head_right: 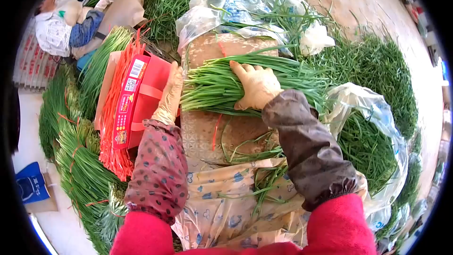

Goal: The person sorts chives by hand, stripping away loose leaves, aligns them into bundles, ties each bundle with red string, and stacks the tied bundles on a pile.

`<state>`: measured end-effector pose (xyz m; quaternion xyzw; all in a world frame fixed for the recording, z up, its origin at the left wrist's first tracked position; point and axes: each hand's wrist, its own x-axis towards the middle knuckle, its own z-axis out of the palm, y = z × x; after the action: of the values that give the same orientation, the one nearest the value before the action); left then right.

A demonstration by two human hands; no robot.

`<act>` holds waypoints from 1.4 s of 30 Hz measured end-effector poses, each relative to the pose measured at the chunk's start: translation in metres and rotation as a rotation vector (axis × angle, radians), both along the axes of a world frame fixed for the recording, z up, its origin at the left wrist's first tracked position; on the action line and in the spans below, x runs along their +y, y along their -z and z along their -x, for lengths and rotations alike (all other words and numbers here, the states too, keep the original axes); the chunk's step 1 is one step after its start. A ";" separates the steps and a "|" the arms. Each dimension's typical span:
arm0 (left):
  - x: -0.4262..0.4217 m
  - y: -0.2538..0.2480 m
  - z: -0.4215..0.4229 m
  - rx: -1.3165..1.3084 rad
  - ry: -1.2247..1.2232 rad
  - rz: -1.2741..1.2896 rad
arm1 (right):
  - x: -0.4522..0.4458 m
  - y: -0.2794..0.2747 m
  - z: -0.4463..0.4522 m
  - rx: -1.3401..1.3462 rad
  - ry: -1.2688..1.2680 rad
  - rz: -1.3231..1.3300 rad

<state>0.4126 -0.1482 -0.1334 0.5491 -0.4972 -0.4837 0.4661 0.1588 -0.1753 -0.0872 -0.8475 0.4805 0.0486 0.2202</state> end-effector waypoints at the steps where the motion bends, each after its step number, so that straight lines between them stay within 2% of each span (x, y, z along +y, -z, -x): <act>1: 0.002 0.013 0.003 0.079 -0.012 -0.042 | -0.004 -0.001 0.001 -0.001 -0.001 -0.002; 3: 0.000 0.034 0.011 0.128 -0.007 -0.080 | -0.013 -0.001 0.006 -0.023 0.012 -0.074; 6: -0.004 0.050 0.013 0.110 0.051 -0.088 | -0.008 0.013 0.017 -0.101 0.009 0.005; 8: -0.009 0.050 0.007 -0.002 0.026 -0.035 | -0.004 0.018 0.015 -0.168 -0.025 0.080; 11: -0.015 0.018 0.003 -0.636 -0.114 0.200 | 0.001 0.004 0.021 -0.257 -0.024 0.070; 12: -0.015 -0.003 0.013 -0.769 -0.058 0.277 | 0.002 0.009 0.022 -0.265 -0.010 0.113; 14: -0.006 -0.062 0.054 -0.861 0.265 0.516 | 0.004 0.002 0.019 -0.097 0.022 0.032; 15: -0.002 -0.053 0.059 -1.074 0.465 0.542 | 0.006 0.008 0.022 -0.111 0.051 0.029; 17: 0.013 -0.029 0.085 -1.447 0.675 0.162 | 0.002 0.027 0.016 -0.132 0.046 0.044; 18: 0.012 -0.026 0.101 -1.518 0.671 0.034 | 0.003 0.031 0.017 -0.187 0.050 0.059; 21: 0.009 -0.006 0.093 -1.374 0.586 0.088 | 0.009 0.034 0.032 -0.272 0.065 0.122; 23: 0.014 0.002 0.093 -1.401 0.586 0.159 | 0.018 0.034 0.057 -0.298 0.070 0.141; 24: 0.015 -0.001 0.097 -1.463 0.574 0.106 | 0.025 0.035 0.073 -0.278 0.084 0.172; 25: 0.016 -0.005 0.101 -1.524 0.553 0.051 | 0.030 0.025 0.088 -0.257 0.093 0.205; 26: 0.016 -0.009 0.105 -1.548 0.562 0.003 | 0.035 0.014 0.105 -0.134 0.164 0.038; 27: 0.016 -0.008 0.108 -1.554 0.553 0.014 | 0.044 -0.008 0.126 0.045 0.193 -0.019; 29: 0.019 -0.001 0.103 -1.570 0.534 0.011 | 0.060 -0.033 0.163 0.234 0.273 -0.081; 31: 0.019 -0.007 0.111 -1.607 0.542 -0.046 | 0.104 -0.107 0.201 0.235 0.476 -0.138; 32: 0.019 -0.008 0.112 -1.616 0.547 -0.042 | 0.126 -0.127 0.206 0.193 0.534 0.013; 33: 0.019 -0.008 0.112 -1.630 0.557 -0.038 | 0.138 -0.191 0.202 0.198 0.560 -0.150; 35: 0.019 -0.010 0.116 -1.704 0.555 -0.090 | 0.190 -0.260 0.199 0.042 0.627 0.031; 36: 0.014 0.001 0.111 -1.755 0.568 -0.123 | 0.213 -0.276 0.200 -0.021 0.609 0.131; 38: 0.014 -0.015 0.128 -1.811 0.541 -0.222 | 0.251 -0.289 0.203 -0.088 0.570 0.278; 41: 0.014 -0.031 0.150 -1.898 0.572 -0.426 | 0.283 -0.286 0.211 -0.124 0.526 0.419; 42: 0.015 -0.034 0.153 -1.892 0.569 -0.425 | 0.292 -0.282 0.215 -0.129 0.517 0.458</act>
<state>0.2595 -0.1334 -0.0989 0.6398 -0.6788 -0.0214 -0.3598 -0.0560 0.1170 0.1953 -0.7267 0.6626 -0.1715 0.0594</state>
